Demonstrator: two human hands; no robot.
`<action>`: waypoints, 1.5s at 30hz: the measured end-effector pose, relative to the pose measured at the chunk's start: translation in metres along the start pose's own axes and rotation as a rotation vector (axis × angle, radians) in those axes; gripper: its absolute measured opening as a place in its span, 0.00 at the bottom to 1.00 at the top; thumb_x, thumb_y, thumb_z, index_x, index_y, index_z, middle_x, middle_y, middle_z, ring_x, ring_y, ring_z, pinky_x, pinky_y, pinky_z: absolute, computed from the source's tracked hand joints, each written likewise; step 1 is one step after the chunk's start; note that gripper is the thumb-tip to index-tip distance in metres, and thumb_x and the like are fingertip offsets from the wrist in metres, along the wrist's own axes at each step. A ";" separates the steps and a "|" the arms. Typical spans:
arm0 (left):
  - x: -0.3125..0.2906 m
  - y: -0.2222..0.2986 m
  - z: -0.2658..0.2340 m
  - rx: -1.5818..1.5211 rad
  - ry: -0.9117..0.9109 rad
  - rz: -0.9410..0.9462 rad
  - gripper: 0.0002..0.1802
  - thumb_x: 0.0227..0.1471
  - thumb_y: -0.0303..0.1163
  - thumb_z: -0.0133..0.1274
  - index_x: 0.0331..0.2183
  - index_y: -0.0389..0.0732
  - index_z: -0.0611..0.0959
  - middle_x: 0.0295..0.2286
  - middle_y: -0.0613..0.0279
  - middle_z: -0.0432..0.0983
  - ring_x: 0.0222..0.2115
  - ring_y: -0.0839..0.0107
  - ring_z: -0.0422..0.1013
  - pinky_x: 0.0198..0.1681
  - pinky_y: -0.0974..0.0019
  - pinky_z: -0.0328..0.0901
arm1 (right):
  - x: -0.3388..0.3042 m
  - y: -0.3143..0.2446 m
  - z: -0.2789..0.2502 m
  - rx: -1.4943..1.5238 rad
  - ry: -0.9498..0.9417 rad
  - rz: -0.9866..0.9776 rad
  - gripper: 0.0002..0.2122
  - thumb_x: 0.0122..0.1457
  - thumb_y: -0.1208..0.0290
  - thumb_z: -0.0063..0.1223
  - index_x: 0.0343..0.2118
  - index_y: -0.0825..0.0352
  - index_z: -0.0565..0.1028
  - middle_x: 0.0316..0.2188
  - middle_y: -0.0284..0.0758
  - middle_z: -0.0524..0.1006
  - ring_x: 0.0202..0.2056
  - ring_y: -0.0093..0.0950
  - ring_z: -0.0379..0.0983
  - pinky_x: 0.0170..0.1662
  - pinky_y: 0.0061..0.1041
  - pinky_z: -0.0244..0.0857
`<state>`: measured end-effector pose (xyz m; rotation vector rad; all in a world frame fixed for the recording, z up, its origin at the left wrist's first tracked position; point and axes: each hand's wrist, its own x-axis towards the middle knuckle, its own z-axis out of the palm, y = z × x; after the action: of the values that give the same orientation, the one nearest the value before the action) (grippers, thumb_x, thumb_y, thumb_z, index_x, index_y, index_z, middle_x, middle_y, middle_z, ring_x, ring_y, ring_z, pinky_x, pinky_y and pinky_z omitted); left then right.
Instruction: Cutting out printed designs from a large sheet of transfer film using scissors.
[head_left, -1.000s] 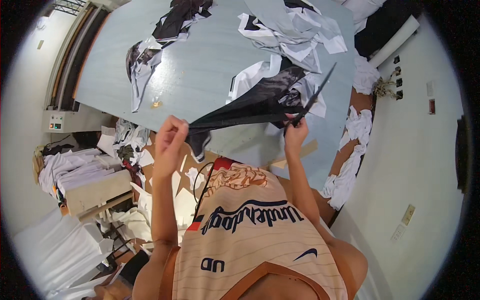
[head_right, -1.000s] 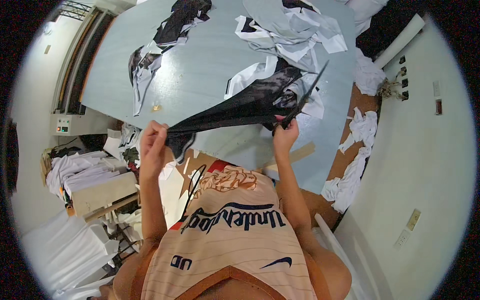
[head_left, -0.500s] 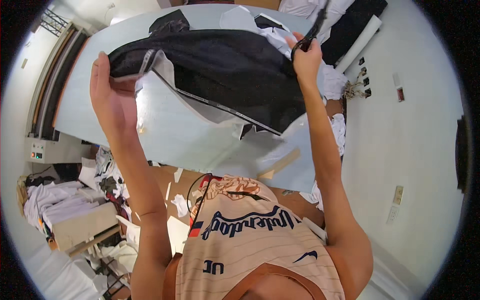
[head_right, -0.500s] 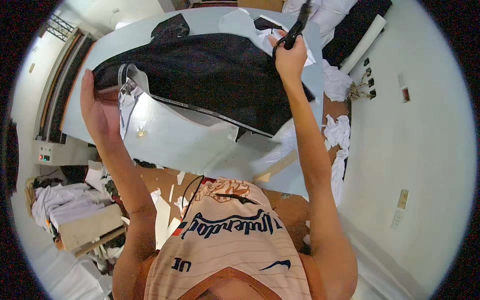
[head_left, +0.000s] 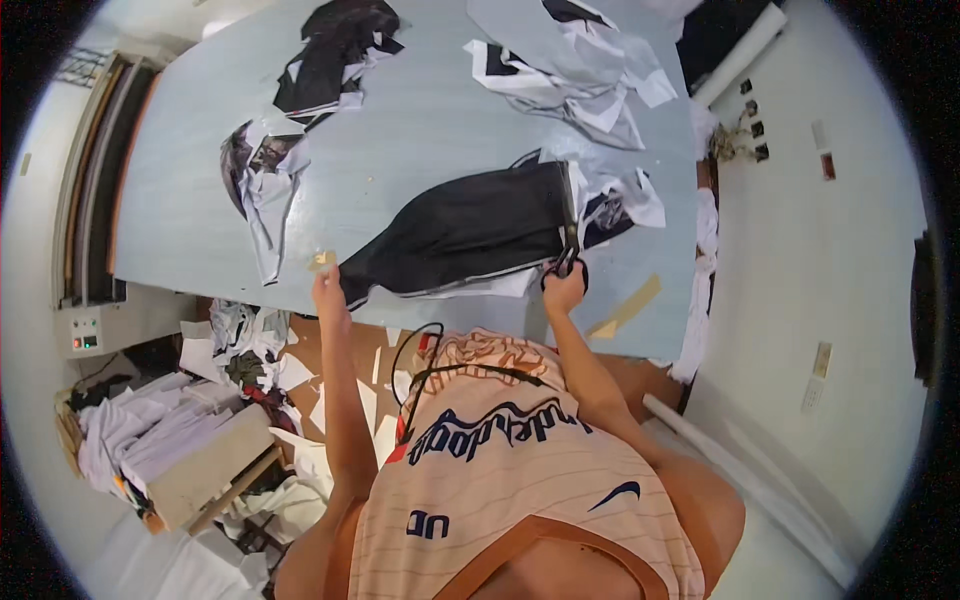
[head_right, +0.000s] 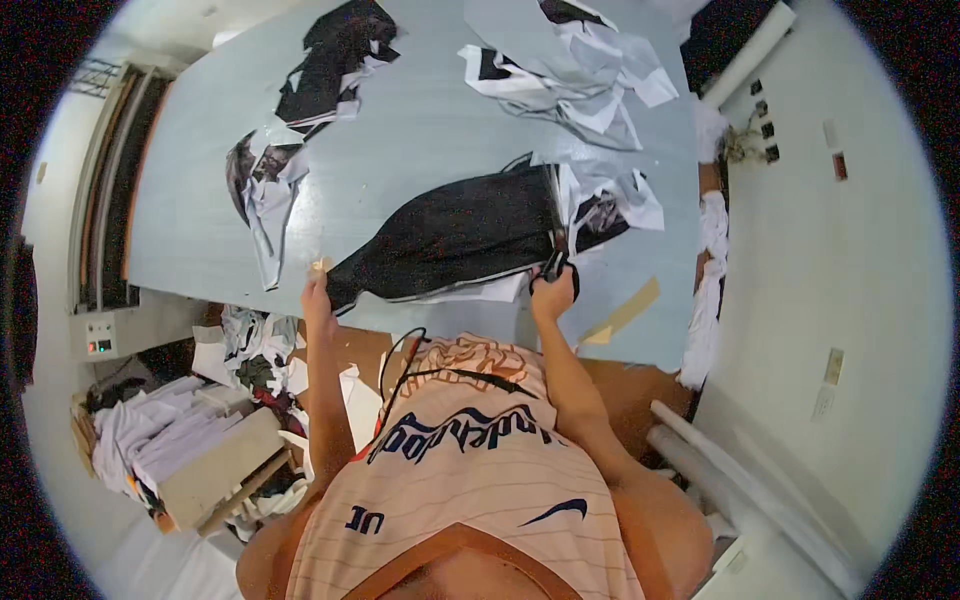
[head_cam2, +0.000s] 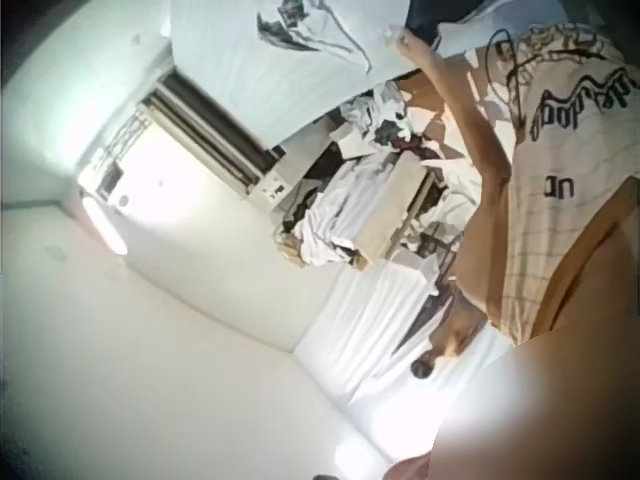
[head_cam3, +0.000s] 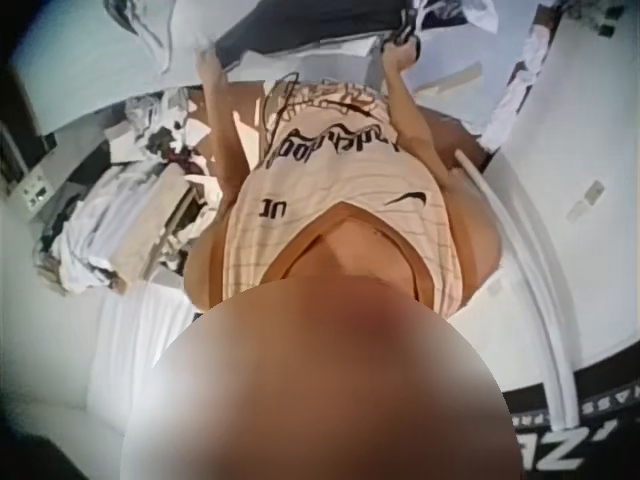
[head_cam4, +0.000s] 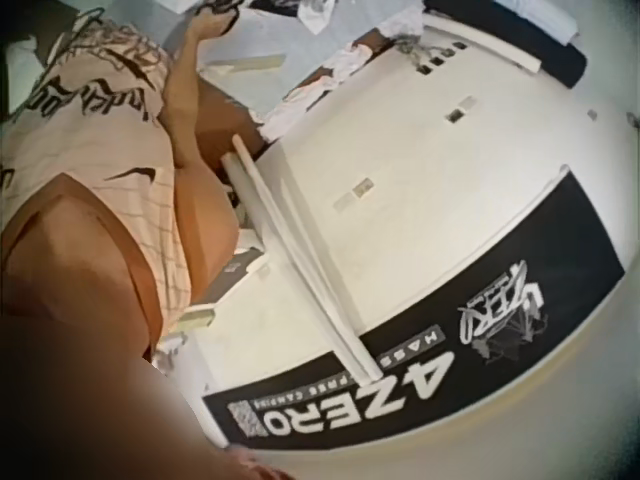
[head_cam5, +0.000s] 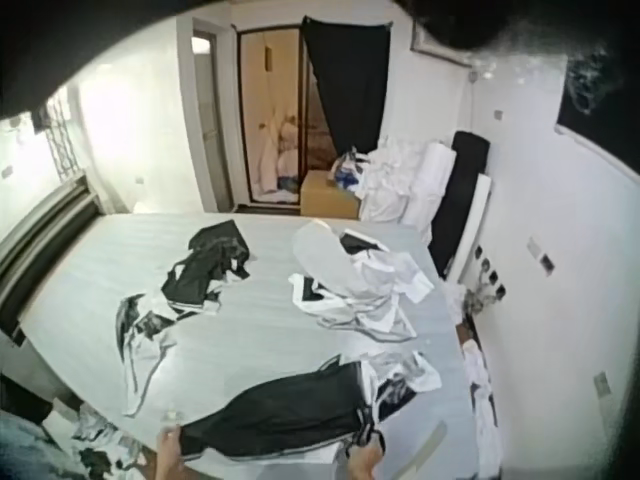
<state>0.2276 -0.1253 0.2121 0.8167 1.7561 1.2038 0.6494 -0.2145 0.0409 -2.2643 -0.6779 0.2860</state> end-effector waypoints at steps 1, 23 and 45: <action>0.001 -0.012 -0.003 0.020 -0.021 -0.011 0.14 0.66 0.40 0.56 0.34 0.38 0.80 0.32 0.64 0.76 0.33 0.75 0.71 0.38 0.68 0.67 | 0.000 0.006 0.002 -0.014 0.005 0.027 0.24 0.44 0.55 0.77 0.37 0.64 0.77 0.32 0.38 0.82 0.37 0.46 0.79 0.41 0.44 0.69; 0.110 0.088 -0.009 -0.368 -0.209 0.168 0.13 0.67 0.37 0.54 0.42 0.36 0.79 0.39 0.58 0.78 0.39 0.69 0.75 0.43 0.62 0.71 | 0.124 -0.117 -0.097 0.013 0.042 -0.251 0.12 0.45 0.69 0.58 0.35 0.65 0.83 0.29 0.48 0.82 0.34 0.53 0.78 0.39 0.47 0.71; -0.152 0.275 -0.104 0.288 0.445 0.880 0.28 0.64 0.40 0.56 0.57 0.31 0.75 0.48 0.48 0.79 0.48 0.58 0.77 0.52 0.55 0.72 | 0.229 -0.438 -0.112 0.399 0.031 -0.832 0.13 0.45 0.69 0.56 0.32 0.71 0.83 0.30 0.53 0.81 0.37 0.54 0.78 0.42 0.48 0.70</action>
<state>0.2163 -0.2066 0.5329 1.7113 2.0123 1.8166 0.7165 0.1007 0.4320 -1.4542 -1.3342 -0.0270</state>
